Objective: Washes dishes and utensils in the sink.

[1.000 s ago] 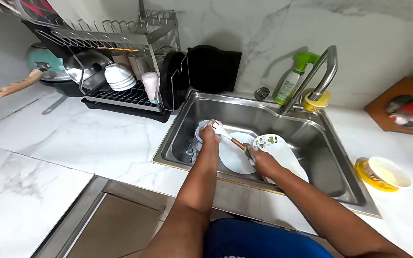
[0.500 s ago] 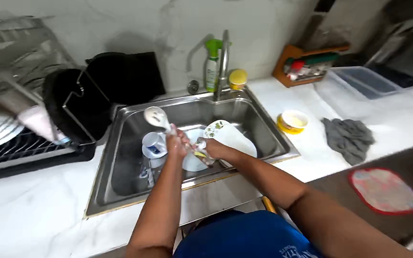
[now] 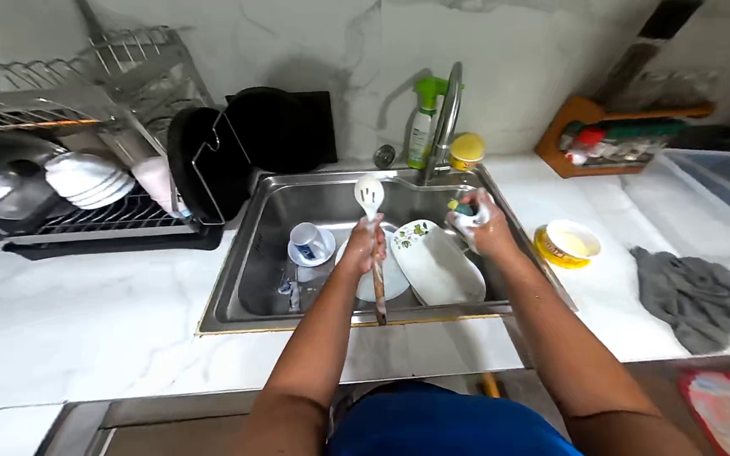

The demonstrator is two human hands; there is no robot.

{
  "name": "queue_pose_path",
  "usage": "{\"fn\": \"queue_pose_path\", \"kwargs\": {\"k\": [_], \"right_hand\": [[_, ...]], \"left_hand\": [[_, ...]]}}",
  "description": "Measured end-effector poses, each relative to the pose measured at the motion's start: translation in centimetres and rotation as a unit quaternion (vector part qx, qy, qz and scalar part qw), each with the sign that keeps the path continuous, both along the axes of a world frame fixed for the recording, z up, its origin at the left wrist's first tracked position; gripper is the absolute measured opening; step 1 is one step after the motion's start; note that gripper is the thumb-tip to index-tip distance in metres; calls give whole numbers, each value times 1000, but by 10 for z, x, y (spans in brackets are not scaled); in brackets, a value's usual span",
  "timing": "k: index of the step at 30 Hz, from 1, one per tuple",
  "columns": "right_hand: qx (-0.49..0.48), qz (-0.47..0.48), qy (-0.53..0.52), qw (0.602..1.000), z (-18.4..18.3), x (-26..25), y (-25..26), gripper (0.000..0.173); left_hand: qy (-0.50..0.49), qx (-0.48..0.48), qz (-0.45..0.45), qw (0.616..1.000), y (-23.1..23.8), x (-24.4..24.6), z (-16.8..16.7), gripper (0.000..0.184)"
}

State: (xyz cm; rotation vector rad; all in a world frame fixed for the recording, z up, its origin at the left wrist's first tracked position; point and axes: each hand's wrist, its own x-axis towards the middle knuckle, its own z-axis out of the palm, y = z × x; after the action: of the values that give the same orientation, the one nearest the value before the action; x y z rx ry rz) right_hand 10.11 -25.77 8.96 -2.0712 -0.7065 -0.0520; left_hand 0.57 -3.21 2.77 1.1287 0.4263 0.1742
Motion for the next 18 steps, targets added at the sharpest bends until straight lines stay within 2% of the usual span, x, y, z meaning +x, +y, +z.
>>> {"fn": "queue_pose_path", "kwargs": {"k": [3, 5, 7, 10, 13, 15, 18], "right_hand": [[18, 56, -153, 986, 6, -4, 31, 27], [1, 27, -205, 978, 16, 1, 35, 24], [-25, -42, -220, 974, 27, 10, 17, 26], [-62, -163, -198, 964, 32, 20, -41, 26], [-146, -269, -169, 937, 10, 31, -106, 26], [-236, -294, -110, 920, -14, 44, -136, 27], [-318, -263, 18, 911, -28, 61, -150, 26]], "left_hand": [[24, 17, -56, 998, -8, -10, 10, 22], [55, 46, -76, 995, -12, -19, 13, 20], [76, 72, -77, 991, -11, -23, 9, 18], [99, 77, -37, 991, -2, -20, -2, 17], [110, 56, -8, 992, 2, -13, -8, 17], [118, 52, -10, 992, 1, -10, -9, 17], [121, 41, -17, 992, 1, -7, -9, 16]]}}
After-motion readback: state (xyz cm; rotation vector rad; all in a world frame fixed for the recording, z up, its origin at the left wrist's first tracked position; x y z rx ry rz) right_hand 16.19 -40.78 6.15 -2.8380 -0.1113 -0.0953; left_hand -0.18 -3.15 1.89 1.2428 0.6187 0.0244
